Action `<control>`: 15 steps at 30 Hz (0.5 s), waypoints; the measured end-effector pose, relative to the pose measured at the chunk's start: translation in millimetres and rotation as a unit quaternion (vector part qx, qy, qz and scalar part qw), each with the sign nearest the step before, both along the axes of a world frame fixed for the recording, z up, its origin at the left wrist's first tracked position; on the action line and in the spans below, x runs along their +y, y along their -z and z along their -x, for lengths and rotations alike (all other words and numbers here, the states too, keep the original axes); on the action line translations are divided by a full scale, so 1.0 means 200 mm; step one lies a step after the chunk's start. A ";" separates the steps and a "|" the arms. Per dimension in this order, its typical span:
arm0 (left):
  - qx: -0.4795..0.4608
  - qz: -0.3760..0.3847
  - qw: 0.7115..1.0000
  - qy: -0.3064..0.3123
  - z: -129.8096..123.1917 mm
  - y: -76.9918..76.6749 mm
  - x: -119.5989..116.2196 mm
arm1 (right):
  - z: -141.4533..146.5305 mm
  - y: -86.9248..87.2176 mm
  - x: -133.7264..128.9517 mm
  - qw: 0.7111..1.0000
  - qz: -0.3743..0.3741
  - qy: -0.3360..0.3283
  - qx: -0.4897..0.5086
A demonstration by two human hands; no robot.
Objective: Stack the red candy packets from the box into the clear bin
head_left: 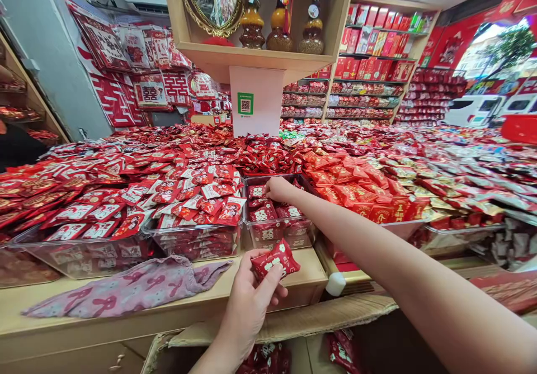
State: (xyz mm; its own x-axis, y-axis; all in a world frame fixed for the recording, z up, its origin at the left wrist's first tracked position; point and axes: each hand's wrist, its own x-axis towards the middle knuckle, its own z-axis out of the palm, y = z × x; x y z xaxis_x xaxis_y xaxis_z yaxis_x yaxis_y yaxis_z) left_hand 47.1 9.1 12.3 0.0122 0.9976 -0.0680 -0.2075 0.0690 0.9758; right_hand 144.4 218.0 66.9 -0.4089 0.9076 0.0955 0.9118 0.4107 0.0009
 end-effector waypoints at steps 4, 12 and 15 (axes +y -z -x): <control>0.004 0.000 1.000 -0.006 0.00 0.01 0.00 | 0.01 -0.02 -0.01 1.000 0.012 0.008 -0.005; 0.011 -0.006 1.000 -0.003 0.00 0.03 0.01 | -0.03 -0.08 -0.02 0.996 0.060 -0.046 -0.044; 0.016 -0.005 1.000 0.001 0.00 0.03 0.01 | -0.05 -0.07 -0.02 0.995 0.052 -0.061 -0.061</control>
State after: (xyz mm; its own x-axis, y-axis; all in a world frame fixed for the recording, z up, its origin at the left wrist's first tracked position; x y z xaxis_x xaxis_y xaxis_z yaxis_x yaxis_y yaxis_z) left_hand 47.5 10.3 5.5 0.0120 0.9982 -0.0584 -0.1767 0.0596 0.9825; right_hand 155.1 213.1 81.7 -0.5197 0.8527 -0.0537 0.8507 0.5222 0.0594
